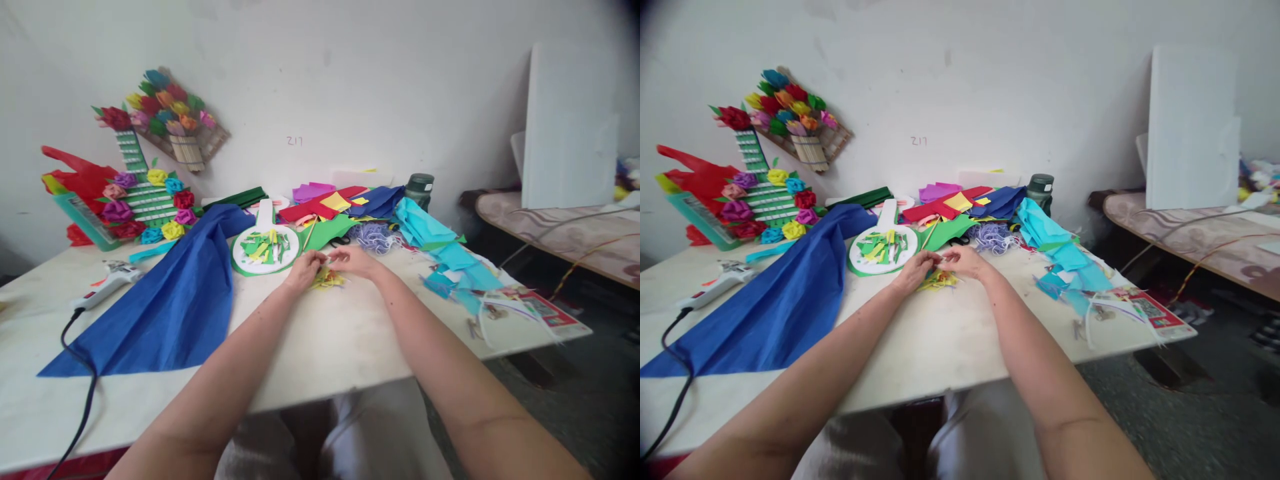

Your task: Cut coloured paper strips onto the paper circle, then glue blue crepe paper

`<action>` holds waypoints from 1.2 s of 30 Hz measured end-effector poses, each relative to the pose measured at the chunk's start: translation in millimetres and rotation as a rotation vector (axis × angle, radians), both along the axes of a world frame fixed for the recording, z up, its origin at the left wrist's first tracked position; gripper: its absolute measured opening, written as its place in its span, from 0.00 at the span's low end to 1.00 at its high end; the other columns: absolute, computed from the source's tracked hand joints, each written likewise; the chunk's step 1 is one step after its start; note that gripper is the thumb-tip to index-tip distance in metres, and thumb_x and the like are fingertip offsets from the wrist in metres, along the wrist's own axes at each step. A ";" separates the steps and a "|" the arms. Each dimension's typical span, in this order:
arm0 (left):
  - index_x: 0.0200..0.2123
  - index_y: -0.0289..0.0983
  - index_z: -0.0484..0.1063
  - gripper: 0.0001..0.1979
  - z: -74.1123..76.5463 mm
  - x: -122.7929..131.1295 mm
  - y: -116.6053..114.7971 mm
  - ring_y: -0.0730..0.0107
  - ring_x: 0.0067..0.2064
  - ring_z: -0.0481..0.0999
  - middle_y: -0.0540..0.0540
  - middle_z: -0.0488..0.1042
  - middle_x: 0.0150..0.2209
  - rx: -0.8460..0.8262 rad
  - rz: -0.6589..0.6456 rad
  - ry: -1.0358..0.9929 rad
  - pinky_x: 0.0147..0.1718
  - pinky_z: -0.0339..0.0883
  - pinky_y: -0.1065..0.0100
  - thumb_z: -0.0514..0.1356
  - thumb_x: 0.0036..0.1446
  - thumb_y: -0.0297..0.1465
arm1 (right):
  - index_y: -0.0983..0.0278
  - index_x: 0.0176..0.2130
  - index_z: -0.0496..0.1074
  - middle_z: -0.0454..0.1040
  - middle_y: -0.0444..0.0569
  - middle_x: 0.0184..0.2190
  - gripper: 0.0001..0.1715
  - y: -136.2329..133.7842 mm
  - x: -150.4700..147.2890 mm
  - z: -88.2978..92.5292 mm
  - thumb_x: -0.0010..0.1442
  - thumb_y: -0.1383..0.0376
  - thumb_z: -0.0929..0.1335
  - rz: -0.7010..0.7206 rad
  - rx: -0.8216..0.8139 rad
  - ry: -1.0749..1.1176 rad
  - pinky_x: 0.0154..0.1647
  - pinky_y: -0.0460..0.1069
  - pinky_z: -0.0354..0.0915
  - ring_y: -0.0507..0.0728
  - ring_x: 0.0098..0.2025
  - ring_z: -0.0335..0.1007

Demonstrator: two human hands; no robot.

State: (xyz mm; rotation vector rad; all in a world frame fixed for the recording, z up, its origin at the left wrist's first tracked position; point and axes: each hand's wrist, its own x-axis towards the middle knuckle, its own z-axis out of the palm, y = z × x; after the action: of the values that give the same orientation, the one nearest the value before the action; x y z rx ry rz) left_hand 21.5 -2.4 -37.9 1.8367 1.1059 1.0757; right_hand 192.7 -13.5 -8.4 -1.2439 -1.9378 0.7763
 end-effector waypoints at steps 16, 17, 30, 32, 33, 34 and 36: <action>0.36 0.33 0.70 0.25 8.1 -5.7 -2.2 0.72 0.33 0.70 0.46 0.72 0.31 -0.087 -0.005 -0.123 0.34 0.63 0.71 0.53 0.48 0.50 | 0.65 0.29 0.75 0.73 0.45 0.23 0.10 5.1 3.8 -0.2 0.52 0.64 0.65 -0.143 0.281 -0.255 0.30 0.44 0.57 0.51 0.26 0.65; 0.37 0.33 0.70 0.25 9.5 -6.4 -2.9 0.73 0.32 0.69 0.47 0.72 0.30 -0.054 -0.003 -0.111 0.32 0.62 0.72 0.54 0.47 0.50 | 0.66 0.30 0.75 0.74 0.46 0.24 0.10 4.8 1.7 1.5 0.52 0.65 0.65 -0.131 0.298 -0.246 0.31 0.44 0.57 0.51 0.27 0.65; 0.20 0.34 0.67 0.17 20.5 -13.7 -5.5 0.78 0.20 0.59 0.53 0.64 0.16 0.102 0.169 0.053 0.21 0.52 0.74 0.59 0.43 0.44 | 0.66 0.23 0.73 0.65 0.42 0.16 0.15 5.4 -14.7 4.5 0.54 0.62 0.64 0.017 0.271 -0.319 0.25 0.43 0.51 0.49 0.23 0.57; 0.22 0.34 0.68 0.17 20.7 -15.1 -5.0 0.78 0.21 0.60 0.53 0.66 0.17 0.102 0.139 0.055 0.21 0.53 0.74 0.58 0.44 0.44 | 0.66 0.22 0.72 0.64 0.41 0.16 0.16 4.1 -15.4 5.4 0.54 0.60 0.63 0.030 0.289 -0.326 0.25 0.43 0.50 0.49 0.22 0.56; 0.22 0.34 0.67 0.16 20.7 -15.3 -4.9 0.77 0.20 0.61 0.53 0.65 0.17 0.106 0.120 0.062 0.21 0.54 0.74 0.57 0.45 0.43 | 0.66 0.22 0.72 0.64 0.41 0.16 0.16 3.5 -16.1 5.7 0.54 0.60 0.63 0.032 0.295 -0.333 0.25 0.43 0.49 0.48 0.22 0.56; 0.21 0.34 0.67 0.16 20.9 -15.2 -5.1 0.78 0.20 0.60 0.53 0.65 0.16 0.111 0.103 0.072 0.21 0.54 0.74 0.57 0.46 0.43 | 0.66 0.22 0.72 0.64 0.41 0.17 0.16 2.9 -17.2 6.0 0.54 0.60 0.63 0.029 0.298 -0.342 0.25 0.43 0.49 0.48 0.22 0.55; 0.20 0.35 0.65 0.16 22.0 -14.0 -6.4 0.78 0.20 0.60 0.53 0.64 0.16 0.130 0.086 0.100 0.21 0.53 0.74 0.56 0.47 0.42 | 0.65 0.23 0.73 0.66 0.41 0.17 0.16 1.9 -19.5 6.1 0.54 0.59 0.64 0.019 0.304 -0.365 0.25 0.43 0.50 0.49 0.22 0.56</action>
State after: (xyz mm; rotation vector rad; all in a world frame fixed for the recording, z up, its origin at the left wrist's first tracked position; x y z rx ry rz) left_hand 7.5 -8.8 -15.9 1.9782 1.2074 1.1391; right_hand 173.2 -11.6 -2.3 -1.2405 -2.2579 0.2553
